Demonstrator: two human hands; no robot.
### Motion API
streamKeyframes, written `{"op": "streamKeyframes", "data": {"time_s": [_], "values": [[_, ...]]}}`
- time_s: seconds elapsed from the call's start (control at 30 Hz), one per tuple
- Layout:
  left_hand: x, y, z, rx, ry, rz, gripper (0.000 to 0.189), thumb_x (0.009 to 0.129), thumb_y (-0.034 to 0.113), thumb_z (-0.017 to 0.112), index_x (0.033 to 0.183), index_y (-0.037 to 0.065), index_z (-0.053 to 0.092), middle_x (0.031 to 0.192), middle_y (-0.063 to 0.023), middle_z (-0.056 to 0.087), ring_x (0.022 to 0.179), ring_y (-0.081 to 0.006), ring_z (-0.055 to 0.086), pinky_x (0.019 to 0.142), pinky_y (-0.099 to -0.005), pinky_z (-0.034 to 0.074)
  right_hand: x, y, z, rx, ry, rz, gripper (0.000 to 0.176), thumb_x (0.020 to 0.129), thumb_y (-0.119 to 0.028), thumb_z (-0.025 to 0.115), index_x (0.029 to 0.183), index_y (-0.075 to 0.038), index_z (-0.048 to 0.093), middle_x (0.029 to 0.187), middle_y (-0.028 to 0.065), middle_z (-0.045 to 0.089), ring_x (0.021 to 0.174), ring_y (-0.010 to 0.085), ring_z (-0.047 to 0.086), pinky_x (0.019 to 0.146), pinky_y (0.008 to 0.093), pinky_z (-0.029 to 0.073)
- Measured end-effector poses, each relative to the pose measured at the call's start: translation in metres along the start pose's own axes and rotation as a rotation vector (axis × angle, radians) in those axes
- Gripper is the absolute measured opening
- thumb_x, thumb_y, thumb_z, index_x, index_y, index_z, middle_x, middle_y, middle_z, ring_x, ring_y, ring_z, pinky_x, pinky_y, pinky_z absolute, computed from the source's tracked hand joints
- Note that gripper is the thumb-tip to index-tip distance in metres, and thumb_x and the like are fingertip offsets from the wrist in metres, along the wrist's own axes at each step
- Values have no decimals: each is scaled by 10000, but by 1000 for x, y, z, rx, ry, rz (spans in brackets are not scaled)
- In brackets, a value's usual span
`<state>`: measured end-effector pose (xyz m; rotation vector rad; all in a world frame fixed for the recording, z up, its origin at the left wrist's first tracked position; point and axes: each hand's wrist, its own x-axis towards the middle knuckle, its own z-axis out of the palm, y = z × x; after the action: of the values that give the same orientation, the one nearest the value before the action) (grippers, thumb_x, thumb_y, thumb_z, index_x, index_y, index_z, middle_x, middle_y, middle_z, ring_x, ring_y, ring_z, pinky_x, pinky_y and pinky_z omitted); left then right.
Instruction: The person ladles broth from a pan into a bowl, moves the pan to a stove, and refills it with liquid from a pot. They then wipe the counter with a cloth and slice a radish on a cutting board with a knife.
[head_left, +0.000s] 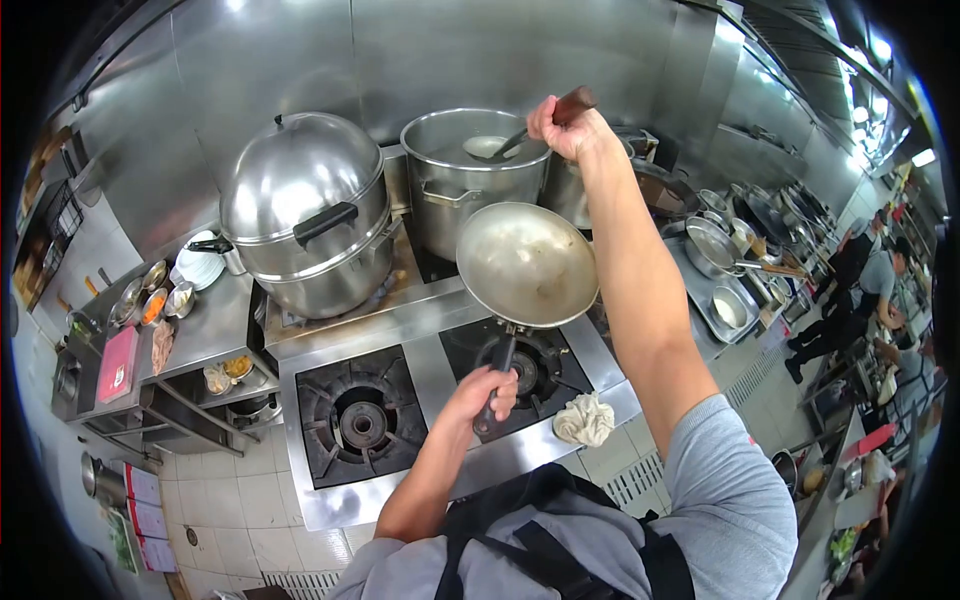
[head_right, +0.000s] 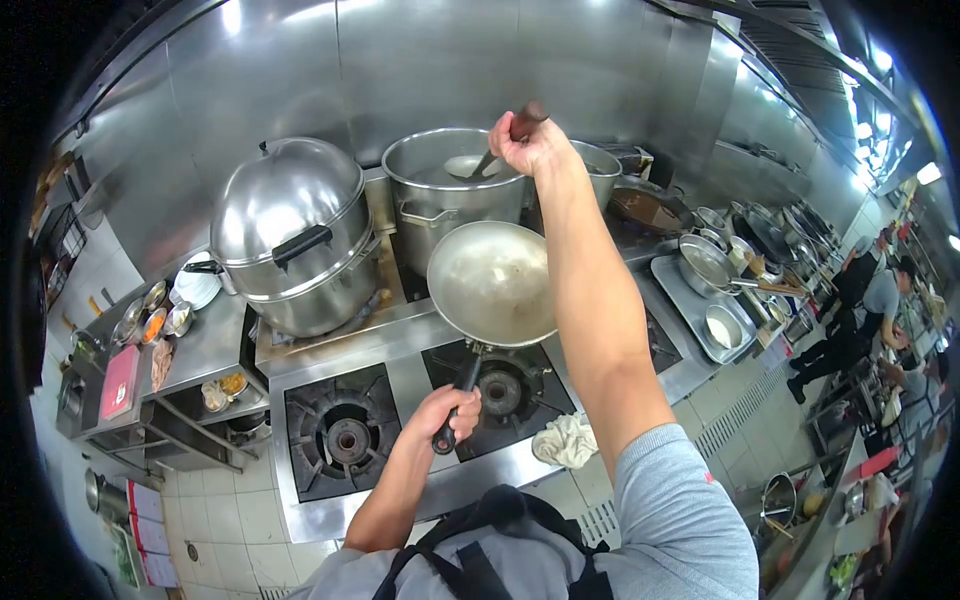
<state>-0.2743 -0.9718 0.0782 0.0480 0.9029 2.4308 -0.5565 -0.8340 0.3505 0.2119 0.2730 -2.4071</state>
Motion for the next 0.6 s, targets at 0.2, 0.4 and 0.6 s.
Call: {"op": "streamKeyframes", "data": {"time_s": [0.2, 0.4, 0.6], "values": [[32, -9, 9, 1, -9, 15, 90, 847, 99, 528, 900, 49, 475, 636, 35, 434, 459, -43, 408, 398, -212, 349, -66, 0, 8, -118, -71, -24, 147, 819, -8, 426, 866, 84, 321, 822, 142, 381, 568, 187, 502, 503, 273, 585], [69, -33, 24, -169, -35, -60, 82, 841, 107, 510, 780, 74, 466, 591, 51, 418, 441, -33, 399, 387, -194, 360, -149, -17, -4, -140, -125, -63, 140, 799, 6, 437, 843, 89, 334, 855, 148, 372, 556, 191, 513, 512, 271, 582], [102, -58, 70, -275, -98, -48, 168, 829, 71, 487, 685, 102, 406, 544, 59, 385, 409, -39, 382, 372, -184, 366, -252, -25, -43, -100, -94, -36, 146, 792, 9, 446, 847, 88, 337, 859, 143, 373, 574, 190, 526, 530, 274, 583]]}}
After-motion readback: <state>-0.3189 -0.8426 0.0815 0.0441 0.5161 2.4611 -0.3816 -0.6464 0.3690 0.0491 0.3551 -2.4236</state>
